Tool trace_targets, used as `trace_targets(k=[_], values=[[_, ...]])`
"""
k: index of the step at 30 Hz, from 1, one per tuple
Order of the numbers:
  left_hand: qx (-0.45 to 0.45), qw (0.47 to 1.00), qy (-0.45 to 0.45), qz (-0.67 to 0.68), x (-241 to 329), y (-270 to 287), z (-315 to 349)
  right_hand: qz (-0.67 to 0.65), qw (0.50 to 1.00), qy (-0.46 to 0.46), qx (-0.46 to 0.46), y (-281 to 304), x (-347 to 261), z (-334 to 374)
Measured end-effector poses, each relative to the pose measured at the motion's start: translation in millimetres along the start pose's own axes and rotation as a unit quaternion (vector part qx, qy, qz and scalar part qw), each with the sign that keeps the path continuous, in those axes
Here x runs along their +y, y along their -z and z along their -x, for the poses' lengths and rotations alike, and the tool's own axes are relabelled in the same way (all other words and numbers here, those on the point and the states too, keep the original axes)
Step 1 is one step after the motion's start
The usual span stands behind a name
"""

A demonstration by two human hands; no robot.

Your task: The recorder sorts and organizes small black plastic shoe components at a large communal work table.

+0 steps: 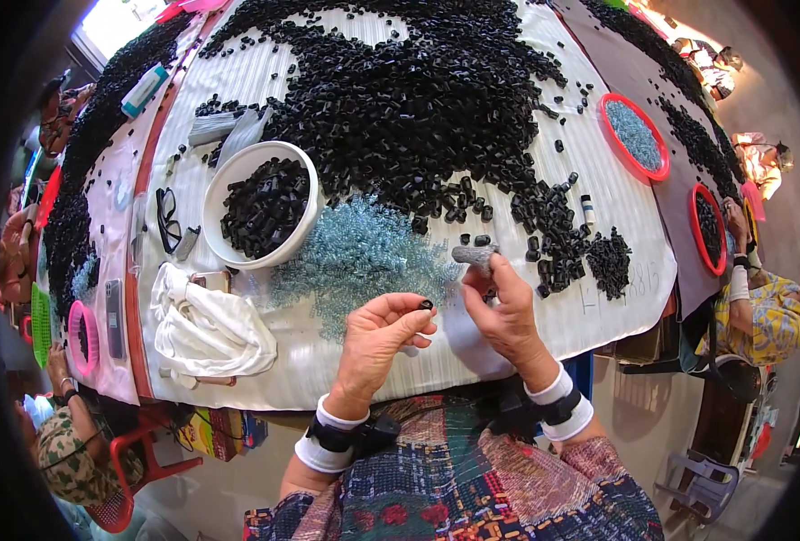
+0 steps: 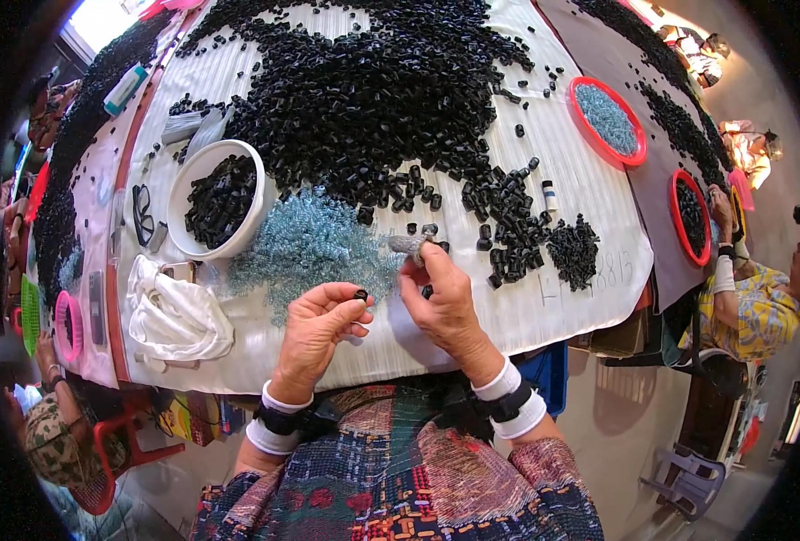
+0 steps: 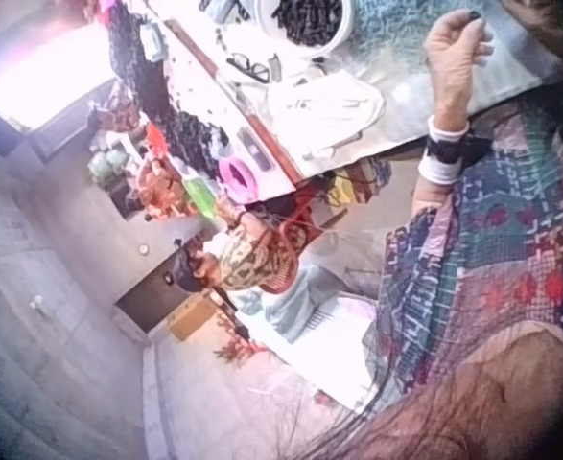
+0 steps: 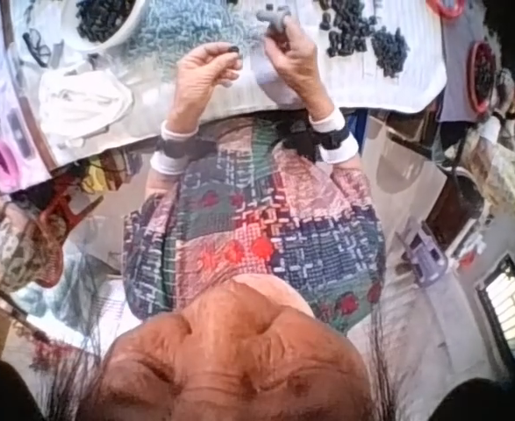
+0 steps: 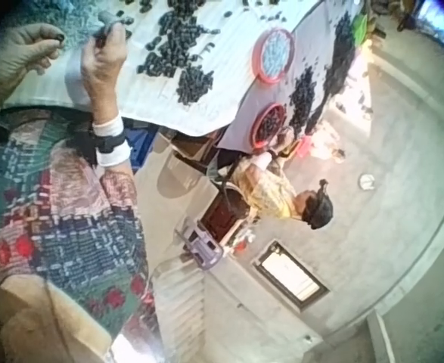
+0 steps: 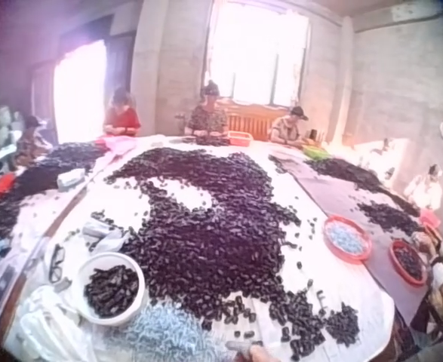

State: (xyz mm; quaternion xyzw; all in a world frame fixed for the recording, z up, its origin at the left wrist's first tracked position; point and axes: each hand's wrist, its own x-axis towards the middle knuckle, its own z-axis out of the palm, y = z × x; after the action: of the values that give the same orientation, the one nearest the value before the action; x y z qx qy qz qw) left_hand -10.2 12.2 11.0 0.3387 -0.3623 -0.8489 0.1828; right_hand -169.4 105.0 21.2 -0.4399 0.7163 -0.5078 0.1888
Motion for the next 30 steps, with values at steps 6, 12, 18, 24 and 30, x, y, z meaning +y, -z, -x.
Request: trace_targets(k=[6,12,18,24,30], values=[[-0.019,0.997,-0.051,-0.056,2,-12,2,-0.161,0.987,0.02,0.001,-1,-19,5],[-0.02,0.992,-0.096,-0.076,1,-24,5,-0.135,0.99,0.047,-0.002,0,-14,11],[-0.023,0.986,-0.117,-0.121,-3,-23,6,-0.066,0.993,0.096,0.022,0,-16,15],[-0.023,0.989,-0.109,-0.093,0,-24,8,-0.033,0.991,0.126,0.018,4,-18,19],[-0.043,0.993,-0.09,-0.062,2,-22,6,-0.044,0.99,0.125,0.054,11,-13,12]])
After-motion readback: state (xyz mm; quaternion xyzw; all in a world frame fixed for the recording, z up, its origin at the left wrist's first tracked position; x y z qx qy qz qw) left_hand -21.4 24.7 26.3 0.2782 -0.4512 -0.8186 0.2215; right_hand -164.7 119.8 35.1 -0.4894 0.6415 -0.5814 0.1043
